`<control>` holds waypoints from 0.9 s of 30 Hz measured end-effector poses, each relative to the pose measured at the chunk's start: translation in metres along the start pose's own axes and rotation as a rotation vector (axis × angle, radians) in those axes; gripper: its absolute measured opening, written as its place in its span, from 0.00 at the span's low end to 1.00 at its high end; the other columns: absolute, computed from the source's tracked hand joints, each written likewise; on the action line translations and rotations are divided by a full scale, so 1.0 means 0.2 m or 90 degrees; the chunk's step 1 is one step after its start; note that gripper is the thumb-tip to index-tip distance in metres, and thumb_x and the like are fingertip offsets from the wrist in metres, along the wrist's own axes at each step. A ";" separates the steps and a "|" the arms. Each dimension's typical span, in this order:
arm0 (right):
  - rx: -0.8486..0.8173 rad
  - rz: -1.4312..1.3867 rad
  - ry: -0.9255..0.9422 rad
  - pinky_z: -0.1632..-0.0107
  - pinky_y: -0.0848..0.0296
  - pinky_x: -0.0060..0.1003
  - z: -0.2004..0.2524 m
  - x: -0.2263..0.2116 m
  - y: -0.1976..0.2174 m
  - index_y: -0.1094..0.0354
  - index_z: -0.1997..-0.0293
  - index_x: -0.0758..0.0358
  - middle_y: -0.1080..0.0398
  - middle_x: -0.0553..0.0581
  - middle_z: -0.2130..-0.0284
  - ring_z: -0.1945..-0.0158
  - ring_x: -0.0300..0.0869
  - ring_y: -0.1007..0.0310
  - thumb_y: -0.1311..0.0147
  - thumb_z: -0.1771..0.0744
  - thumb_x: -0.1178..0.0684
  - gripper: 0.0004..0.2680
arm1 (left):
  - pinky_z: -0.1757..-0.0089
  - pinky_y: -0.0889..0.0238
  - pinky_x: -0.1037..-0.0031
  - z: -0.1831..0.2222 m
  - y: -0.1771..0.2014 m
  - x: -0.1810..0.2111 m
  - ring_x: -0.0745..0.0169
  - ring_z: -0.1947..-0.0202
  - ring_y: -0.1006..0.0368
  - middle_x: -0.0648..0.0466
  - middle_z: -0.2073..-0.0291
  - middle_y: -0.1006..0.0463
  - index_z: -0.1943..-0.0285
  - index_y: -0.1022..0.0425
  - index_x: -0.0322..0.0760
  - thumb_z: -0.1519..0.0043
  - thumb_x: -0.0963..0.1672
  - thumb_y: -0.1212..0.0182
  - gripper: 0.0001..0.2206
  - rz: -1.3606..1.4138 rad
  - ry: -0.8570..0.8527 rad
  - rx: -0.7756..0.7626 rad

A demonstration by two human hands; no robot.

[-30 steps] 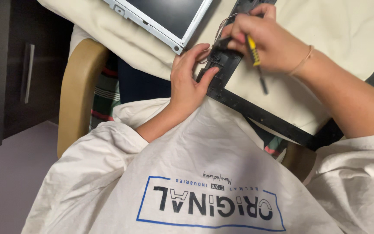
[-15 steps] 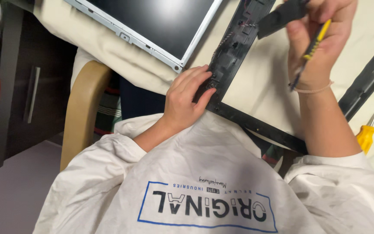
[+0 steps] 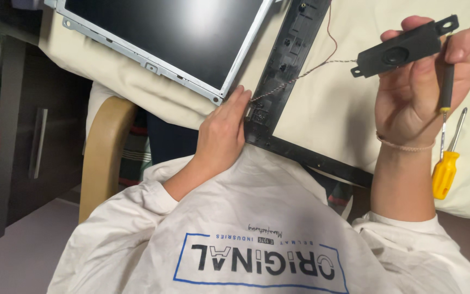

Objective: The person disassembles a computer monitor by prying off the bezel and internal components using a spudger and screwdriver, then cleans the bezel frame with a toothbrush before reassembling the internal components and securing them with a screwdriver.

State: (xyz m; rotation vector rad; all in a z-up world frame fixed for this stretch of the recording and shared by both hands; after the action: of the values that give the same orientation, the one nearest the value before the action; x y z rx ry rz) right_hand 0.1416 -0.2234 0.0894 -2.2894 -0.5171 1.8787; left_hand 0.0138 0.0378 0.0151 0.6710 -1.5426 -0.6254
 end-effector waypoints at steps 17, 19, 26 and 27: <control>-0.264 0.242 0.355 0.48 0.23 0.64 0.24 0.17 -0.48 0.45 0.72 0.62 0.25 0.74 0.57 0.51 0.69 0.24 0.37 0.37 0.68 0.14 | 0.63 0.19 0.65 -0.20 0.18 0.15 0.50 0.60 0.16 0.38 0.57 0.17 0.30 0.37 0.26 0.33 0.52 0.46 0.28 0.830 0.236 -0.198; -0.273 0.284 0.380 0.46 0.24 0.62 0.21 0.18 -0.54 0.43 0.72 0.63 0.24 0.74 0.56 0.51 0.68 0.23 0.38 0.36 0.67 0.12 | 0.67 0.19 0.65 -0.28 0.18 0.11 0.49 0.65 0.16 0.37 0.60 0.17 0.32 0.38 0.21 0.35 0.47 0.40 0.28 0.857 0.266 -0.171; -0.168 0.461 0.205 0.36 0.33 0.62 0.07 0.14 -0.34 0.46 0.67 0.63 0.27 0.71 0.47 0.40 0.68 0.29 0.33 0.35 0.59 0.15 | 0.61 0.28 0.54 -0.60 0.50 0.00 0.38 0.57 0.19 0.45 0.61 0.16 0.43 0.24 0.39 0.43 0.45 0.26 0.20 0.090 0.066 0.033; -0.169 0.462 0.204 0.36 0.33 0.62 0.03 0.14 -0.30 0.46 0.67 0.63 0.27 0.71 0.47 0.40 0.68 0.29 0.33 0.35 0.59 0.15 | 0.61 0.28 0.54 -0.62 0.51 -0.02 0.38 0.57 0.19 0.45 0.61 0.16 0.43 0.24 0.39 0.43 0.45 0.26 0.20 0.091 0.067 0.032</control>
State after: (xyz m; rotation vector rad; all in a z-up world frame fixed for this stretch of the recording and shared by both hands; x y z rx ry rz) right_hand 0.1291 -0.1589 0.0816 -3.1852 0.1525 1.6786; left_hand 0.1330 0.1102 0.0972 0.6162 -1.4969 -0.4387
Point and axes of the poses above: each hand's wrist, its own z-axis away from the middle knuckle, its own y-axis out of the back of the hand, x = y × z, the point moved 3 cm from there along -z, towards the middle knuckle
